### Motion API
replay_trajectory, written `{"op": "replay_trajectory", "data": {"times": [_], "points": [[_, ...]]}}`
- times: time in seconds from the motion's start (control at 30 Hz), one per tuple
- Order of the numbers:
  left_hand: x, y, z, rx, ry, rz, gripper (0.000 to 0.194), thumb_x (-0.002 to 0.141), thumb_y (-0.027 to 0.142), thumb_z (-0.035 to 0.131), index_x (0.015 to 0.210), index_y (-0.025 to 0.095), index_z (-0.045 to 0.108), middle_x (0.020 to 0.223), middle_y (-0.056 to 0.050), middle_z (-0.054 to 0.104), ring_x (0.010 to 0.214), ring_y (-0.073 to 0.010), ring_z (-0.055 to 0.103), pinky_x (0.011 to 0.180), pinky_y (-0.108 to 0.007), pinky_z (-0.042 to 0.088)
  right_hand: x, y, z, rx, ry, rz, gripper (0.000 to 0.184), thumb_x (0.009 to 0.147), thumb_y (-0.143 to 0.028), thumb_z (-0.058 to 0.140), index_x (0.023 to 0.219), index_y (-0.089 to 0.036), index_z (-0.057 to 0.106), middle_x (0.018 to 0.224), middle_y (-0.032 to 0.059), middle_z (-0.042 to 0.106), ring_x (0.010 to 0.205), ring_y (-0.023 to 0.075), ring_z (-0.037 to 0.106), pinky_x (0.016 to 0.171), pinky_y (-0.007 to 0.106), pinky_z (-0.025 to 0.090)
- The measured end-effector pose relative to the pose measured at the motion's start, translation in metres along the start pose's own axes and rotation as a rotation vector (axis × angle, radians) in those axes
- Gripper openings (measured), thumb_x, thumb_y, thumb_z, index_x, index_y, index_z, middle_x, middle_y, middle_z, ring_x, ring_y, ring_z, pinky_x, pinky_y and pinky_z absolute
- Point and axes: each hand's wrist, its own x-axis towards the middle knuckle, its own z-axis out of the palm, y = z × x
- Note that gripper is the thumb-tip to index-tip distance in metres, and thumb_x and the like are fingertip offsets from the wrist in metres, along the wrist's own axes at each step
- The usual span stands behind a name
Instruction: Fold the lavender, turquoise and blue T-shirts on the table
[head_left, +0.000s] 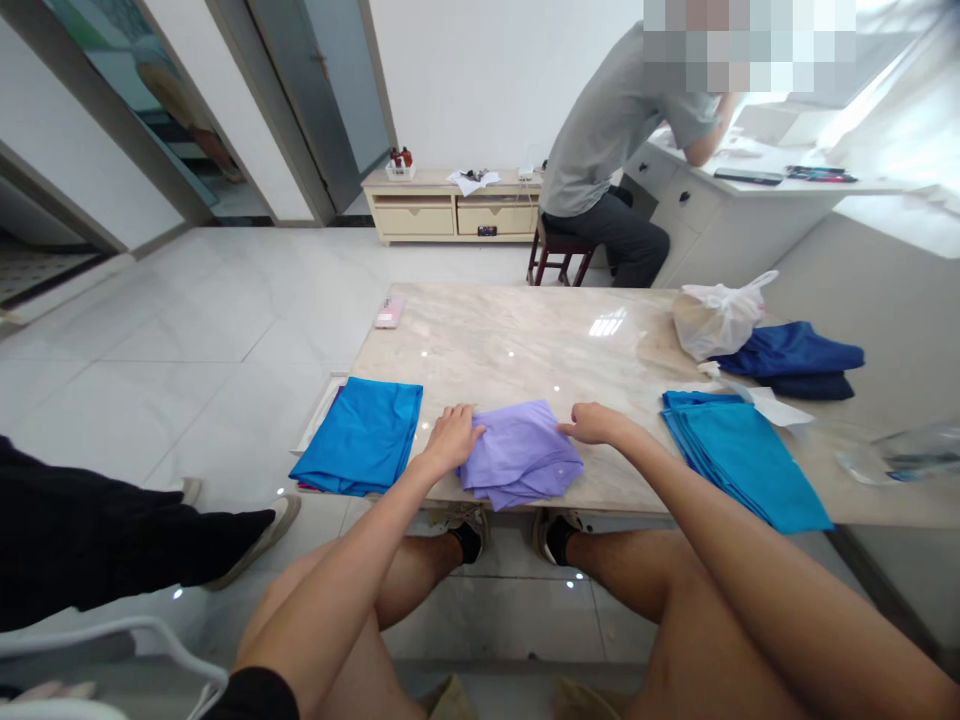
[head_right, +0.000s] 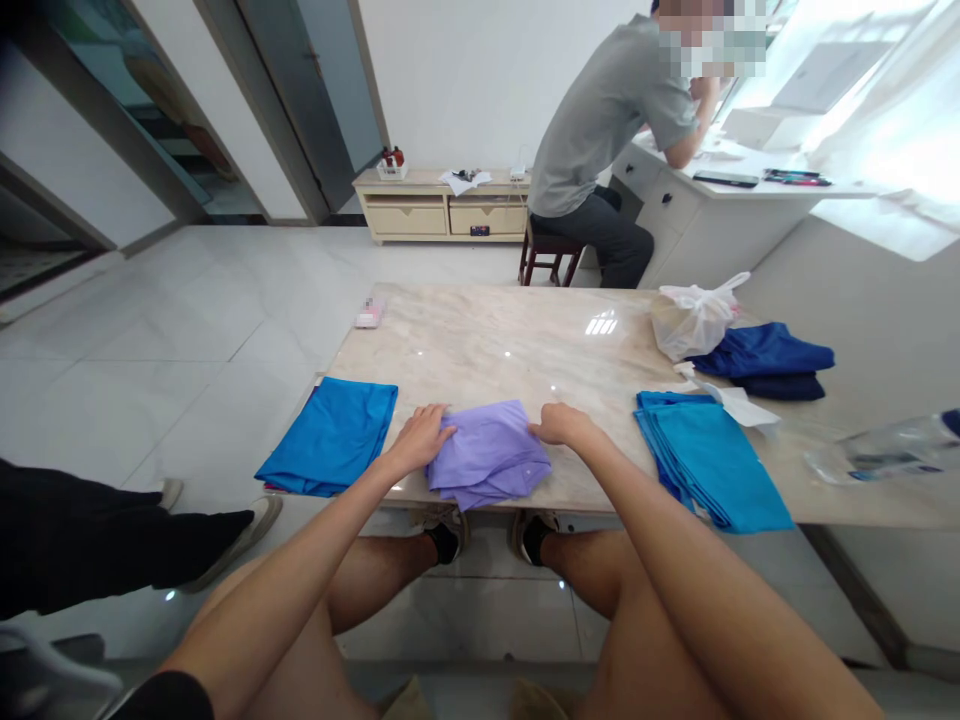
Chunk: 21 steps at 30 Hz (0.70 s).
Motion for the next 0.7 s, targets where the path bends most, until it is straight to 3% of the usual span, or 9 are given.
{"op": "replay_trajectory", "data": {"times": [0.1, 0.2, 0.3, 0.4, 0.47, 0.53, 0.7], "points": [[0.004, 0.001, -0.003, -0.042, -0.024, -0.047, 0.052, 0.108, 0.047, 0.057, 0.148, 0.013, 0.060, 0.153, -0.023, 0.065, 0.145, -0.0370, 0.060, 0.116, -0.044, 0.048, 0.001, -0.001, 0.008, 0.070, -0.102, -0.009, 0.060, 0.099, -0.066, 0.069, 0.100, -0.008, 0.081, 0.093, 0.0238, 0.080, 0.092, 0.0335, 0.080, 0.083, 0.040, 0.062], [0.006, 0.006, -0.006, -0.096, -0.144, -0.129, 0.059, 0.099, 0.064, 0.066, 0.133, 0.017, 0.071, 0.137, -0.021, 0.076, 0.129, -0.0389, 0.071, 0.101, -0.042, 0.055, 0.002, -0.006, 0.015, 0.125, -0.163, -0.057, 0.046, 0.091, -0.056, 0.081, 0.086, -0.010, 0.078, 0.072, 0.0145, 0.075, 0.074, 0.0290, 0.077, 0.071, 0.036, 0.061], [0.003, 0.012, -0.006, -0.080, -0.254, -0.119, 0.043, 0.086, 0.063, 0.078, 0.097, 0.021, 0.079, 0.112, -0.018, 0.083, 0.111, -0.0394, 0.077, 0.088, -0.039, 0.055, 0.002, -0.014, 0.017, 0.026, -0.119, -0.115, 0.027, 0.086, -0.036, 0.089, 0.085, -0.011, 0.078, 0.087, 0.0170, 0.079, 0.085, 0.0310, 0.079, 0.075, 0.035, 0.061], [-0.002, 0.016, -0.004, -0.135, -0.286, -0.064, 0.032, 0.083, 0.052, 0.079, 0.072, 0.022, 0.074, 0.088, -0.013, 0.083, 0.093, -0.0352, 0.078, 0.081, -0.037, 0.053, -0.002, -0.021, 0.011, -0.036, -0.035, -0.165, 0.020, 0.089, -0.031, 0.087, 0.094, -0.013, 0.080, 0.109, 0.0209, 0.081, 0.102, 0.0327, 0.079, 0.082, 0.033, 0.059], [-0.005, 0.017, -0.004, -0.260, -0.278, -0.043, 0.025, 0.081, 0.045, 0.077, 0.073, 0.022, 0.074, 0.086, -0.010, 0.083, 0.090, -0.0324, 0.077, 0.081, -0.036, 0.054, -0.005, -0.024, 0.005, -0.038, 0.036, -0.164, 0.020, 0.095, -0.031, 0.081, 0.106, -0.014, 0.080, 0.119, 0.0209, 0.080, 0.109, 0.0322, 0.078, 0.083, 0.032, 0.057], [-0.006, 0.019, -0.007, -0.463, -0.256, -0.046, 0.018, 0.082, 0.039, 0.072, 0.083, 0.022, 0.077, 0.097, -0.008, 0.085, 0.096, -0.0311, 0.077, 0.083, -0.035, 0.056, -0.008, -0.025, -0.002, 0.002, 0.141, -0.169, 0.021, 0.101, -0.031, 0.074, 0.115, -0.016, 0.077, 0.126, 0.0194, 0.078, 0.115, 0.0313, 0.076, 0.085, 0.031, 0.055], [-0.006, 0.029, -0.030, -0.964, -0.111, -0.133, 0.036, 0.082, 0.030, 0.063, 0.114, 0.020, 0.075, 0.115, -0.007, 0.084, 0.106, -0.0271, 0.075, 0.088, -0.033, 0.059, -0.009, -0.023, -0.015, 0.252, 0.413, -0.167, 0.023, 0.113, -0.035, 0.054, 0.123, -0.017, 0.063, 0.122, 0.0178, 0.077, 0.114, 0.0289, 0.073, 0.088, 0.031, 0.050]]}}
